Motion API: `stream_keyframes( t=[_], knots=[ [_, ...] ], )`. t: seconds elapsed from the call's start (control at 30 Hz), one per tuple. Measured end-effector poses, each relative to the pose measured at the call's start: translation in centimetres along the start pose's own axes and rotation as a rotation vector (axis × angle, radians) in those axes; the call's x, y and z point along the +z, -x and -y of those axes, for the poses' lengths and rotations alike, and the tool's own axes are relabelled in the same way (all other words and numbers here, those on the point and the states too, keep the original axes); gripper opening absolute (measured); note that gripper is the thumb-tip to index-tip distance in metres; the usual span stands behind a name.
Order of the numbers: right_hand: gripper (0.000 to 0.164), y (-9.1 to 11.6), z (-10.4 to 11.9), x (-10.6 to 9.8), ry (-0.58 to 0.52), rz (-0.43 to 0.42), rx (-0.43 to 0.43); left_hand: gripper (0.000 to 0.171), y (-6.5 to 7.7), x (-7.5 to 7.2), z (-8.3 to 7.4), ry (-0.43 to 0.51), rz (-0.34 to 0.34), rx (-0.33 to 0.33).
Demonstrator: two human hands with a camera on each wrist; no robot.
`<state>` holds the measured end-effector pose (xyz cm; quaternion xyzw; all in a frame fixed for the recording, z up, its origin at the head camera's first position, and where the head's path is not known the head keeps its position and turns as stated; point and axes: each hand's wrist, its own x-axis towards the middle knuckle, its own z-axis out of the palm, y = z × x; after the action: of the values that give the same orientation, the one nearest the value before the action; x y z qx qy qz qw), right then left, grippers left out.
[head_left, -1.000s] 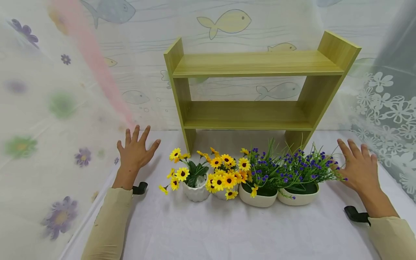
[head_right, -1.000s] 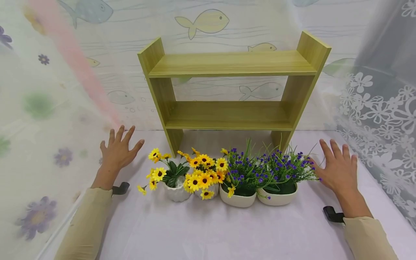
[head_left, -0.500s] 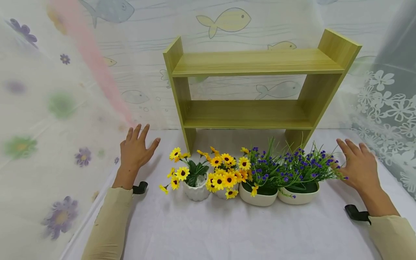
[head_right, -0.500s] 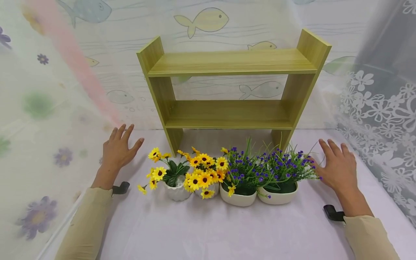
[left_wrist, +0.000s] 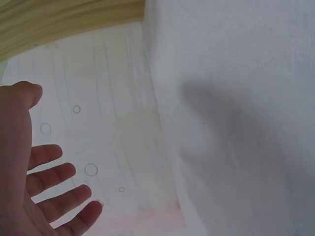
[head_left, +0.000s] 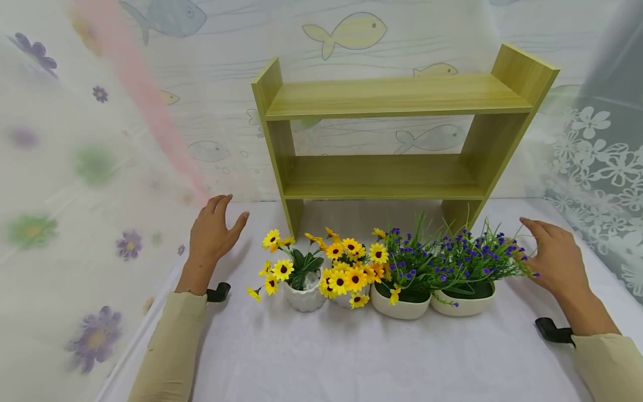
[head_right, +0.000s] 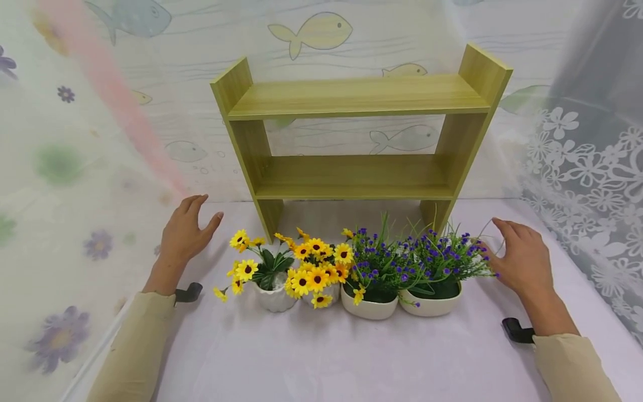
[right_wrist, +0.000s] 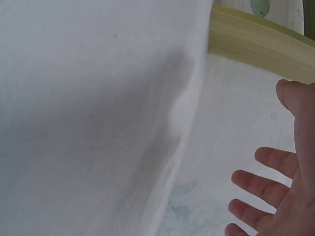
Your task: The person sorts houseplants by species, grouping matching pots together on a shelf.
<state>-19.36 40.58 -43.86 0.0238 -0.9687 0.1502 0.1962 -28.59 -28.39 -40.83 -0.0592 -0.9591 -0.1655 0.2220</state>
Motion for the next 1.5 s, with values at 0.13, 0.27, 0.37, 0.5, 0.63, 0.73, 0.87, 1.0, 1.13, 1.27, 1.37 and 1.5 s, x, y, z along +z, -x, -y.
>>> stream_keyframes(
  t=[0.13, 0.27, 0.37, 0.5, 0.63, 0.73, 0.87, 1.0, 1.13, 1.27, 1.37, 1.5],
  knots=[
    [0.082, 0.1, 0.1, -0.2, -0.023, 0.020, 0.029, 0.062, -0.1, -0.2, -0.2, 0.040, -0.044, 0.030],
    [0.080, 0.2, 0.2, -0.5, -0.046, 0.021, 0.007, 0.054, -0.1, -0.7, -0.5, 0.072, -0.079, 0.055],
    [0.077, 0.3, 0.3, -0.8, -0.071, 0.018, -0.027, 0.049, 0.0, -1.3, -0.8, 0.091, -0.110, 0.067],
    [0.066, 0.7, 0.9, -1.3, -0.091, 0.016, -0.064, 0.045, 0.0, -2.4, -1.3, 0.130, -0.154, 0.102],
    [0.059, 1.2, 1.6, -1.9, -0.082, 0.018, -0.100, 0.041, -0.3, -3.8, -2.1, 0.170, -0.203, 0.164],
    [0.061, 1.9, 2.2, -2.5, -0.067, 0.019, -0.133, 0.038, -0.7, -4.8, -2.9, 0.199, -0.239, 0.212],
    [0.065, 2.9, 2.9, -3.4, -0.049, 0.025, -0.151, 0.036, -1.4, -6.0, -4.1, 0.232, -0.277, 0.265],
    [0.068, 3.7, 3.2, -4.2, -0.033, 0.031, -0.182, 0.035, -1.9, -7.1, -5.1, 0.250, -0.306, 0.315],
    [0.064, 4.6, 3.6, -4.8, -0.030, -0.006, -0.254, 0.033, -2.2, -8.2, -6.4, 0.270, -0.341, 0.371],
    [0.053, 5.6, 4.0, -5.1, -0.096, -0.078, -0.335, 0.032, -3.0, -9.3, -7.8, 0.285, -0.396, 0.442],
    [0.051, 6.3, 4.2, -5.0, -0.161, -0.105, -0.385, 0.033, -3.8, -10.0, -8.8, 0.283, -0.437, 0.503],
    [0.052, 7.1, 4.4, -4.6, -0.207, -0.104, -0.399, 0.035, -5.0, -10.8, -9.9, 0.277, -0.458, 0.568]
  ],
)
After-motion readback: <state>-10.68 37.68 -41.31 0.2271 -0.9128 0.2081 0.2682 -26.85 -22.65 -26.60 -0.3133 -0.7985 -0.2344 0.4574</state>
